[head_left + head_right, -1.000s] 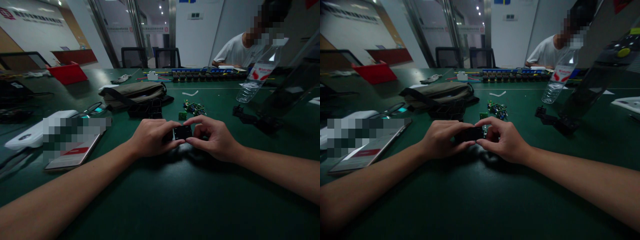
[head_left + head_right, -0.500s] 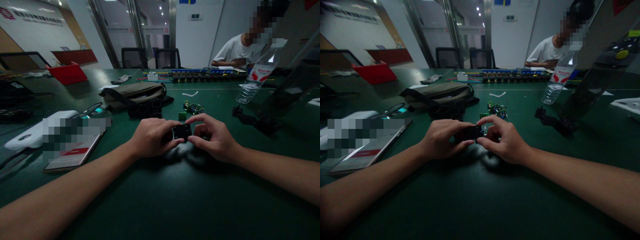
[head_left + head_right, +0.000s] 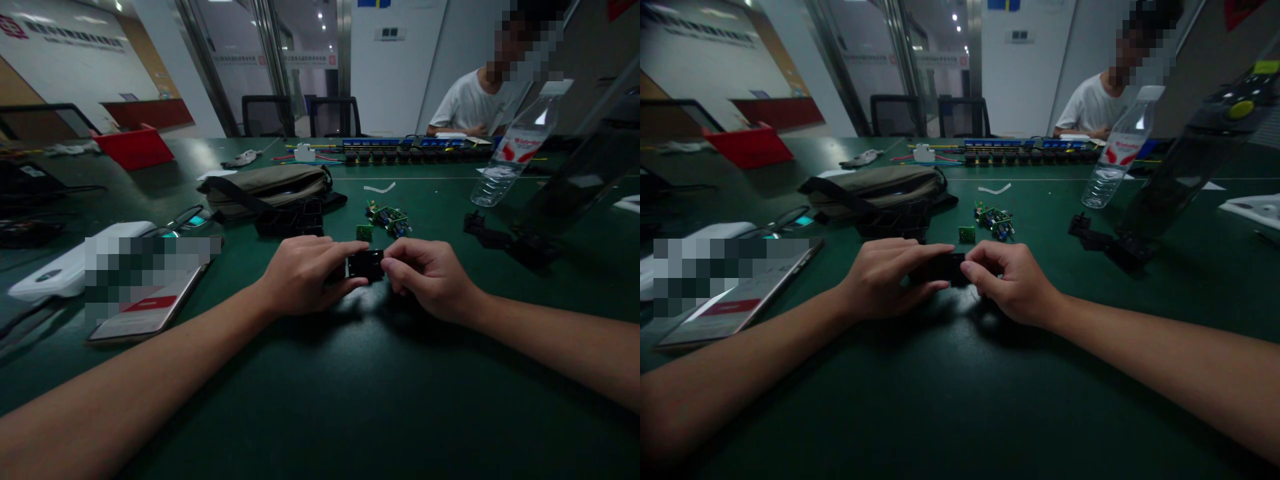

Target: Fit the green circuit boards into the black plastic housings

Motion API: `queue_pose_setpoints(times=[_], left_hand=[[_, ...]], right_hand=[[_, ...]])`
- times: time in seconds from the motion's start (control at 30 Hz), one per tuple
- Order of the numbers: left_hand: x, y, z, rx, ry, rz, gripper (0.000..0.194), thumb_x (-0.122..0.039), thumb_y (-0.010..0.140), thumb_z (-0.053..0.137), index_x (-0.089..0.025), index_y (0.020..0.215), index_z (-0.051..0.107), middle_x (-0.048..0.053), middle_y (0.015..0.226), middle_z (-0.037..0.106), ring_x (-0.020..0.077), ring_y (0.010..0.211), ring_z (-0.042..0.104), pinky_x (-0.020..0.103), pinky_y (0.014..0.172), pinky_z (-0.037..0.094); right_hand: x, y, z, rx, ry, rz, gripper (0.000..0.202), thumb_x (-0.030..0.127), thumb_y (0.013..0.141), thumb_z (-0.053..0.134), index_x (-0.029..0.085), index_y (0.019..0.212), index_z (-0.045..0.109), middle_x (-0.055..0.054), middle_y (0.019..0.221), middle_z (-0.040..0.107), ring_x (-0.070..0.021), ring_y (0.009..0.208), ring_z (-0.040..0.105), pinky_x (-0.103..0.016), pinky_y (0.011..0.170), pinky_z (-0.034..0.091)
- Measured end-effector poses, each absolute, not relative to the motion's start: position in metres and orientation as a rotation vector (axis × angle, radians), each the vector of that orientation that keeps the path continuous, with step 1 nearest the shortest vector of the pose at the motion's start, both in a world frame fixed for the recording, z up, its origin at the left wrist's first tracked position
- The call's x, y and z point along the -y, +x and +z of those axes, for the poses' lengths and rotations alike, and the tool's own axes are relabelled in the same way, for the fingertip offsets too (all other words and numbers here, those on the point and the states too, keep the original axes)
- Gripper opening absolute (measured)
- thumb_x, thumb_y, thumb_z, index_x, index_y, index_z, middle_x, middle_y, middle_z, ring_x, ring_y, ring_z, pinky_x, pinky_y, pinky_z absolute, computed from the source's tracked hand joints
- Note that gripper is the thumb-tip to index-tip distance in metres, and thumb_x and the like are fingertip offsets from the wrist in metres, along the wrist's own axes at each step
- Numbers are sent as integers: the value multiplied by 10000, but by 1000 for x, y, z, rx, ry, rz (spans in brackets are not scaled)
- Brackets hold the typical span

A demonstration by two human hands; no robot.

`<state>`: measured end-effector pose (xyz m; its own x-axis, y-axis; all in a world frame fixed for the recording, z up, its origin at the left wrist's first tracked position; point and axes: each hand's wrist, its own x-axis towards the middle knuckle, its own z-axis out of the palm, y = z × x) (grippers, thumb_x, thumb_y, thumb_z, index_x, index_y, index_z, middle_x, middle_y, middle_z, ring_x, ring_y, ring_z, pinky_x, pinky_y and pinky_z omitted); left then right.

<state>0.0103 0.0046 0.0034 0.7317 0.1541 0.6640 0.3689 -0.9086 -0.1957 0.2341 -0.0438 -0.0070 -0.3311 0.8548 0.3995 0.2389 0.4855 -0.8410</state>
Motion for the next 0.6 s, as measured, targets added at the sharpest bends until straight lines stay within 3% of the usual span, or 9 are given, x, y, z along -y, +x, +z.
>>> queue_pose_setpoints(times=[0.13, 0.4, 0.6], left_hand=[[-4, 10, 4, 461, -2595, -1016, 443, -454, 905, 621, -126, 1197, 573, -10, 669, 661, 112, 554, 605, 214, 528, 451], [-5, 11, 3, 511, -2569, -1093, 291, -426, 877, 663, -147, 879, 579, -40, 596, 601, 86, 496, 569, 185, 473, 418], [-5, 11, 5, 428, -2580, -1049, 235, -376, 919, 608, -157, 847, 563, -36, 596, 607, 79, 480, 547, 185, 459, 392]], right_hand=[[44, 234, -9, 1783, -937, 859, 189, 295, 915, 590, 156, 789, 611, 45, 550, 567, -70, 467, 504, -195, 454, 396], [42, 233, -9, 1664, -968, 882, 191, 303, 894, 615, 157, 771, 601, 59, 508, 544, -62, 425, 488, -189, 416, 371], [41, 233, -10, 1666, -979, 894, 190, 306, 889, 616, 159, 771, 598, 56, 520, 545, -65, 434, 490, -196, 423, 376]])
